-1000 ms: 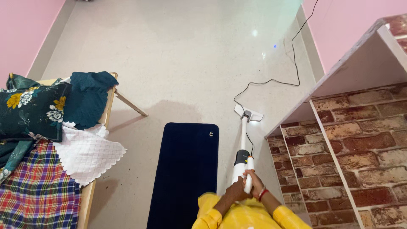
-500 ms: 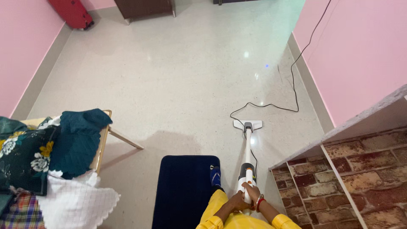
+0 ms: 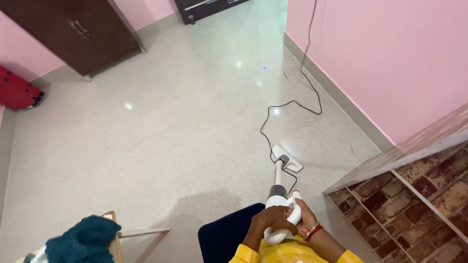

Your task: The person plugs a vacuum into a wall outlet and uses the handheld vacuum to clean the floor around a bed, a desk, a red suitcase, and a wooden cabinet.

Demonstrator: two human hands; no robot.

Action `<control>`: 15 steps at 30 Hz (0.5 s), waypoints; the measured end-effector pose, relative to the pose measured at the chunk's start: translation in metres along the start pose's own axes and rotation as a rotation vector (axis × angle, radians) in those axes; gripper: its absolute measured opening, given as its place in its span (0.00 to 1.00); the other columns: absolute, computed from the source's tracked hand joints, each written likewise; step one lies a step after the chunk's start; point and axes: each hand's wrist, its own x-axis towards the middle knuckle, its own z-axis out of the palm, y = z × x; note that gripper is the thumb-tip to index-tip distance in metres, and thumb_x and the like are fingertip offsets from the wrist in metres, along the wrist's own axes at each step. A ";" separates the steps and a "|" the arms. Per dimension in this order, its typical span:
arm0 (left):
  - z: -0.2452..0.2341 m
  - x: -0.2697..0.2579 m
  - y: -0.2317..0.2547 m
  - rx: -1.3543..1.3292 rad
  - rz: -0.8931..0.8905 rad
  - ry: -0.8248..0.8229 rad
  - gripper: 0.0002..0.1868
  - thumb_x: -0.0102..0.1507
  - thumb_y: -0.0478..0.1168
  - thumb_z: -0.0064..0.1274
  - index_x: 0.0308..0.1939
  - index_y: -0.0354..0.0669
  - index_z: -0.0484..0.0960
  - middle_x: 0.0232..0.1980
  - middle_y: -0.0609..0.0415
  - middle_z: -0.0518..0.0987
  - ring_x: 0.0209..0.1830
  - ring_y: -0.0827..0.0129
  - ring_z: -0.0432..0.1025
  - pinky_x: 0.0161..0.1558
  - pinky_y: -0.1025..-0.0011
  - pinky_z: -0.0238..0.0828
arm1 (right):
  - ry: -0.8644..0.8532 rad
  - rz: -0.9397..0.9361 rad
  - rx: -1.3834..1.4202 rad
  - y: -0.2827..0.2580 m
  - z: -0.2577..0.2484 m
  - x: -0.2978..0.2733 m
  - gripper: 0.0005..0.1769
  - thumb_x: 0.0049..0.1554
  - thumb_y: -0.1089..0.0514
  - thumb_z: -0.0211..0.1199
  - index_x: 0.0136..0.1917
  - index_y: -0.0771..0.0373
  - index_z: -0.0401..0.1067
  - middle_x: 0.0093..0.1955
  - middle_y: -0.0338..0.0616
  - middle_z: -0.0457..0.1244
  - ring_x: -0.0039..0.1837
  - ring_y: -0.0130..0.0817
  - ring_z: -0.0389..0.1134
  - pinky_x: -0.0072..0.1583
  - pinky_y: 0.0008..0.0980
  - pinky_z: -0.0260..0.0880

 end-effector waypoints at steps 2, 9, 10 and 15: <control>-0.022 -0.006 0.016 0.003 0.024 -0.066 0.41 0.38 0.59 0.66 0.54 0.50 0.84 0.47 0.48 0.85 0.43 0.58 0.80 0.44 0.65 0.75 | 0.037 -0.085 0.112 0.002 -0.003 -0.008 0.18 0.59 0.46 0.60 0.53 0.61 0.65 0.37 0.42 0.60 0.37 0.32 0.65 0.42 0.34 0.72; -0.049 0.032 0.026 0.076 0.201 -0.214 0.37 0.41 0.56 0.66 0.51 0.44 0.84 0.45 0.47 0.86 0.40 0.58 0.80 0.41 0.66 0.75 | 0.037 -0.250 0.218 -0.005 -0.010 0.003 0.18 0.61 0.44 0.60 0.50 0.60 0.62 0.37 0.39 0.58 0.36 0.32 0.63 0.41 0.36 0.72; -0.051 0.043 0.026 0.085 0.213 -0.238 0.36 0.42 0.55 0.65 0.52 0.44 0.82 0.46 0.47 0.85 0.40 0.59 0.79 0.42 0.66 0.75 | 0.081 -0.290 0.201 -0.009 -0.010 0.008 0.19 0.61 0.43 0.59 0.51 0.61 0.62 0.37 0.41 0.58 0.37 0.33 0.63 0.41 0.37 0.72; -0.055 0.090 0.022 0.061 0.251 -0.346 0.35 0.47 0.50 0.64 0.56 0.44 0.76 0.47 0.47 0.84 0.40 0.62 0.79 0.42 0.68 0.75 | 0.188 -0.360 0.253 -0.034 -0.003 0.026 0.23 0.61 0.40 0.58 0.51 0.62 0.61 0.39 0.42 0.60 0.38 0.33 0.65 0.42 0.37 0.73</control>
